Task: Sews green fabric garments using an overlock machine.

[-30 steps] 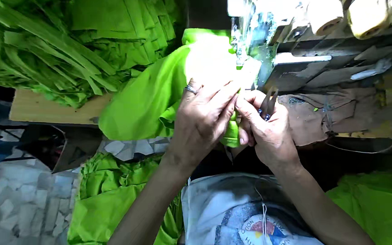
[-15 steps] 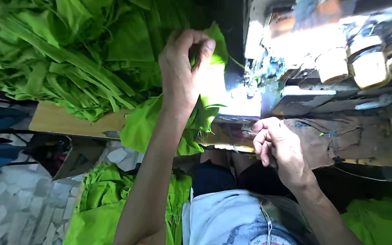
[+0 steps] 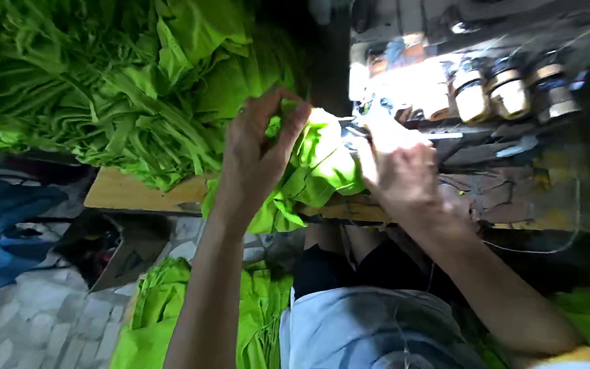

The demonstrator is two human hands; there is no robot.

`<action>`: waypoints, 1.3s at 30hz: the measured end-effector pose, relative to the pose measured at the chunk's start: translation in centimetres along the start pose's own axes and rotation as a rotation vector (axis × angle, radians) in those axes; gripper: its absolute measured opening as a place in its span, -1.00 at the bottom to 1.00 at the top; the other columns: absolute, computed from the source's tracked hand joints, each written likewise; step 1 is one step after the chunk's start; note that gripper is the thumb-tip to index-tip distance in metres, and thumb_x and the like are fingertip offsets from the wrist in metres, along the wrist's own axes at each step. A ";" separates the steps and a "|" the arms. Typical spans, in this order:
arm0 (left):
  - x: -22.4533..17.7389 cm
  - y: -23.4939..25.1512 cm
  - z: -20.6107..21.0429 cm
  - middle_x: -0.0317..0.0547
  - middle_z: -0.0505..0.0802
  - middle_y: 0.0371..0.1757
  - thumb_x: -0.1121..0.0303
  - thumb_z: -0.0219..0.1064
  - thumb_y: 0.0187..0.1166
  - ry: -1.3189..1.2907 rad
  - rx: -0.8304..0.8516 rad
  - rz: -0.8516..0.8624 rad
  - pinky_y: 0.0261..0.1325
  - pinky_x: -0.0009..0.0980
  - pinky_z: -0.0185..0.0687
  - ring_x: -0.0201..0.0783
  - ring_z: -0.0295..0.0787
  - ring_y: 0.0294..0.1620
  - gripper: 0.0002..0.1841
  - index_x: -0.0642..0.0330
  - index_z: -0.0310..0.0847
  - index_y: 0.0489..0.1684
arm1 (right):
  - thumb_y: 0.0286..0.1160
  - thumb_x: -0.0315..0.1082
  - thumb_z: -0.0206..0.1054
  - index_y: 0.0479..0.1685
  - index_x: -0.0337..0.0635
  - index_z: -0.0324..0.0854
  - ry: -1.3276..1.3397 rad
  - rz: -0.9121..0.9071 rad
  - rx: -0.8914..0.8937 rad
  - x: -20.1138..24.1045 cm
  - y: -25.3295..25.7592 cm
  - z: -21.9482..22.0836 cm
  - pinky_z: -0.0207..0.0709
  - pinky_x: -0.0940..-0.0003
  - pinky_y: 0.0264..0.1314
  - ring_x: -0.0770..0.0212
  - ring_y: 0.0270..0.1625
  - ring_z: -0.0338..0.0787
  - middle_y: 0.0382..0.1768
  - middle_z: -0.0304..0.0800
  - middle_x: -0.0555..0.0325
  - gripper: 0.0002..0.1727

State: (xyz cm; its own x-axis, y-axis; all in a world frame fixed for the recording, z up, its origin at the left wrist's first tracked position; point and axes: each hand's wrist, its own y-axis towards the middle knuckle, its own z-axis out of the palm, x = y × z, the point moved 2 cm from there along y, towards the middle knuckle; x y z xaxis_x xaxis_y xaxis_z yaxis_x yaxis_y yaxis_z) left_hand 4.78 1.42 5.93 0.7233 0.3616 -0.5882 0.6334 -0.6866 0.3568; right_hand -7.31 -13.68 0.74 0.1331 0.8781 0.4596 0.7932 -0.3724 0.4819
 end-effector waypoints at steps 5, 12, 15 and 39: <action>-0.8 -1.8 0.2 -0.02 0.79 -0.07 0.17 0.07 0.85 0.113 0.018 0.109 0.10 -0.26 0.54 -0.26 0.66 -0.03 -0.63 0.30 0.66 0.15 | 0.49 -0.42 0.34 0.14 -0.28 0.79 -0.060 -0.001 -0.042 1.0 1.1 1.1 0.59 -0.09 -0.30 -0.15 -0.27 0.85 -0.27 0.86 -0.14 -0.70; 0.2 -2.6 -1.8 -0.01 0.82 -0.04 0.16 0.34 0.66 0.100 -0.131 0.137 0.33 -0.27 0.44 -0.28 0.62 0.14 -0.65 0.36 0.78 -0.10 | 0.61 -0.30 0.34 0.02 -0.24 0.77 0.086 0.017 -0.071 0.3 -0.8 -0.9 0.57 0.14 -0.56 0.06 -0.51 0.78 -0.45 0.78 0.05 -0.78; -0.7 -2.6 -0.4 -0.12 0.80 -0.02 0.16 0.28 0.72 0.073 -0.102 0.098 0.24 -0.40 0.56 -0.44 0.68 0.07 -0.68 0.30 0.73 -0.03 | 0.39 -0.42 0.46 -0.23 -0.26 0.84 -0.030 0.038 -0.007 0.7 -1.1 -0.9 0.61 0.05 -0.47 -0.05 -0.44 0.82 -0.48 0.80 -0.04 -0.89; -0.3 -5.5 2.8 -0.38 0.82 -0.17 0.13 0.44 0.55 -0.116 -0.032 0.080 0.05 -0.64 0.67 -0.67 0.72 -0.15 -0.68 0.23 0.74 -0.08 | 0.56 -0.36 0.39 -0.37 -0.33 0.75 0.871 0.177 0.027 0.7 -4.0 -0.4 0.31 0.65 -0.45 0.57 -0.55 0.44 -0.62 0.59 0.23 -0.79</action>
State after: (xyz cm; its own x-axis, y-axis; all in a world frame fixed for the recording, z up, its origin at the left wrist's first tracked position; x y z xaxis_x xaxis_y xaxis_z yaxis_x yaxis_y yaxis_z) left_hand 0.28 3.30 2.12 0.7363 0.2298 -0.6364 0.5850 -0.6889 0.4280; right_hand -10.59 -11.71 -0.59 -0.2351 0.2644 0.9353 0.8192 -0.4641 0.3371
